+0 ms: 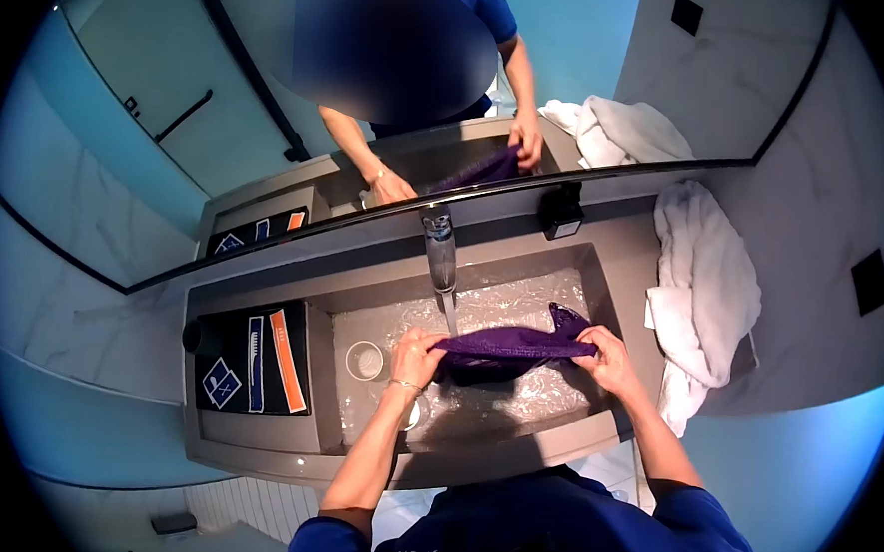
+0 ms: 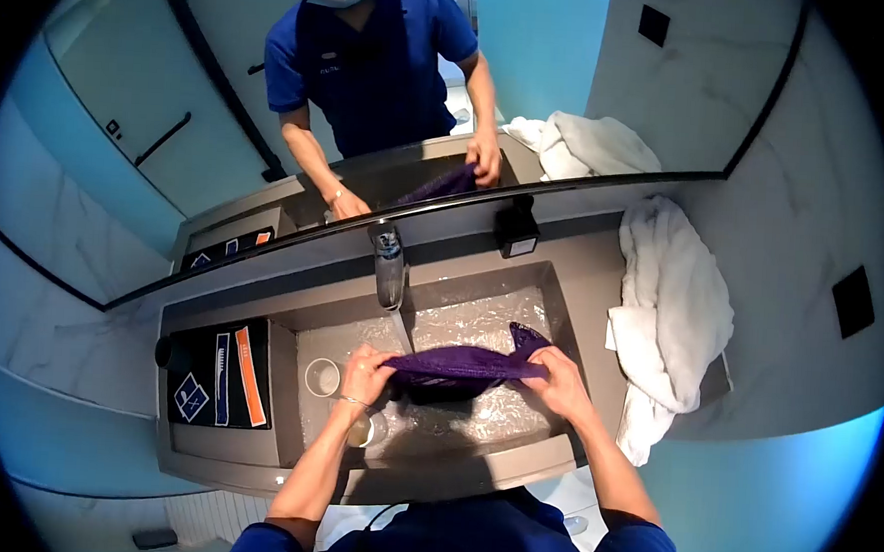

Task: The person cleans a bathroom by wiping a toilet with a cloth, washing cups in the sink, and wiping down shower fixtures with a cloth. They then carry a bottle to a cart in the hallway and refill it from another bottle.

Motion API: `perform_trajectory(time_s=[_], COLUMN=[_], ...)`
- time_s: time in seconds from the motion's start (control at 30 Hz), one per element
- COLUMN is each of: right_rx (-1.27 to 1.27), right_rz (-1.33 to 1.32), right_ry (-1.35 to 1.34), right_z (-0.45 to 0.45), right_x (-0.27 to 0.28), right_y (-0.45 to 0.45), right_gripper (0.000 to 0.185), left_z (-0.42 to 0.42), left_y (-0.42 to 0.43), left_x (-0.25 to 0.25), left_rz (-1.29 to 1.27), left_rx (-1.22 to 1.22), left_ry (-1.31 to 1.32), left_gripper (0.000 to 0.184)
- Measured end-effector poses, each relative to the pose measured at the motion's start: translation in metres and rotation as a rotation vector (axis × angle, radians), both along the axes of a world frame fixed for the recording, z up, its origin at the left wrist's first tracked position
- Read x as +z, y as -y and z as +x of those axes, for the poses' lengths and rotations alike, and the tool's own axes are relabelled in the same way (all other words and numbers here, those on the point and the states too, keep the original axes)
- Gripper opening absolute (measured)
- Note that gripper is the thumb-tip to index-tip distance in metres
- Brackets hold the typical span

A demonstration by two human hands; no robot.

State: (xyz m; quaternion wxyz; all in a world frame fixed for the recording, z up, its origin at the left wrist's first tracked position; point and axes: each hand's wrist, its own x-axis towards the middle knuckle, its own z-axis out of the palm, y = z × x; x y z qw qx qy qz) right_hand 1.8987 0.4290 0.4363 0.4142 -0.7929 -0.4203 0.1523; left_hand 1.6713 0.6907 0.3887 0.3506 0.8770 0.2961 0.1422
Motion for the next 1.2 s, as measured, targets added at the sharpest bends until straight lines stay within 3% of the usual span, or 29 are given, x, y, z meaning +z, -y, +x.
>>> perform_trajectory(time_s=[0.07,0.1,0.17,0.2,0.27,0.37,0.4,0.43,0.5,0.53,0.57,0.6,0.63,0.7,0.73,0.8,0.83,0.87,0.9,0.93,0.97,1.0,1.03,1.07,1.1,1.13,1.17,1.2], right_rx=[-0.044,-0.09,-0.163,-0.164,0.005,0.17,0.225,0.222,-0.095,-0.128,-0.245,-0.138,0.07,0.41,0.346,0.263,0.207,0.212,0.287,0.362,0.585,0.593,0.578,0.429,0.311,-0.067,-0.06,-0.169], right_rz=[0.053,0.008,0.13,0.132,0.261,0.117,0.146,0.142,0.164,0.129,-0.124,-0.557,-0.792,-0.818,-0.842,-0.432,-0.149,-0.149,-0.393,-0.633,-0.757,-0.749,-0.841,-0.594,-0.344,-0.131,-0.132,-0.288], right_ry=[0.325,0.636,0.724,0.731,0.075,0.069,-0.105,-0.101,-0.544,-0.633,-0.713,-0.282,-0.309,0.057,0.08,0.119,0.183,0.171,0.181,0.192,0.111,0.108,-0.275,-0.272,-0.242,-0.508,-0.513,-0.16], right_z=[-0.007,-0.015,-0.023,-0.028,-0.041,-0.064,-0.066,-0.061,-0.041,-0.029,-0.019,0.004,0.009,0.002,-0.005,0.006,0.012,0.01,0.006,-0.001,-0.004,0.008,0.024,0.037,0.05,0.056,0.053,0.046], right_x=[0.019,0.051,0.079,0.087,0.099,0.118,0.123,0.113,0.066,0.044,0.027,-0.042,-0.057,-0.052,-0.024,-0.049,-0.078,-0.109,-0.141,-0.134,-0.122,-0.119,-0.117,-0.14,-0.161,-0.14,-0.158,-0.182], right_y=[0.001,-0.006,-0.014,-0.014,-0.012,-0.009,-0.012,-0.01,-0.008,-0.005,0.003,0.022,0.028,0.023,0.004,-0.021,-0.032,-0.035,-0.036,-0.047,-0.043,-0.056,-0.064,-0.061,-0.059,-0.066,-0.074,-0.088], right_gripper=[0.033,0.036,0.034,0.034,0.028,0.021,0.019,0.019,0.023,0.028,0.03,0.034,0.037,0.037,0.04,0.045,0.047,0.047,0.045,0.044,0.039,0.039,0.031,0.025,0.021,0.027,0.027,0.032], left_z=[0.005,0.006,0.007,0.013,0.019,0.034,0.042,0.05,0.079,0.092,0.107,0.12,0.126,0.121,0.113,0.083,0.064,0.037,0.028,0.017,0.01,0.002,-0.007,-0.017,-0.016,-0.007,0.002,0.011], left_y=[0.007,0.014,0.024,0.023,0.018,0.019,0.023,0.028,0.037,0.044,0.051,0.059,0.068,0.08,0.08,0.077,0.078,0.077,0.074,0.072,0.059,0.048,0.043,0.032,0.029,0.027,0.029,0.036], left_x=[0.024,0.041,0.072,0.083,0.116,0.148,0.149,0.149,0.135,0.119,0.097,0.074,0.057,0.022,0.006,-0.052,-0.051,-0.069,-0.066,-0.066,-0.067,-0.064,-0.064,-0.083,-0.093,-0.1,-0.107,-0.112], left_rz=[-0.139,-0.14,-0.616,-0.495,-0.343,-0.177,-0.044,0.089,0.3,0.329,0.371,0.327,0.273,0.387,0.326,0.264,0.303,0.422,0.241,0.116,0.123,-0.092,-0.317,-0.262,-0.266,-0.168,-0.063,-0.062], left_rx=[0.014,0.005,0.043,0.056,0.066,0.088,0.046,0.009,-0.139,-0.214,-0.3,-0.363,-0.42,-0.443,-0.419,-0.34,-0.294,-0.336,-0.473,-0.541,-0.533,-0.545,-0.548,-0.297,-0.287,0.105,0.489,0.495], left_ry=[0.385,0.393,0.451,0.512,0.56,0.565,0.523,0.476,0.455,0.391,0.362,0.357,0.263,0.29,0.239,0.095,-0.232,-0.391,-0.803,-0.887,-0.898,-0.841,-0.773,-0.494,-0.505,-0.328,-0.138,-0.141], left_gripper=[0.015,0.015,0.013,0.011,0.01,0.009,0.011,0.013,0.015,0.02,0.024,0.029,0.036,0.044,0.046,0.051,0.048,0.047,0.05,0.048,0.048,0.045,0.043,0.039,0.039,0.042,0.045,0.045])
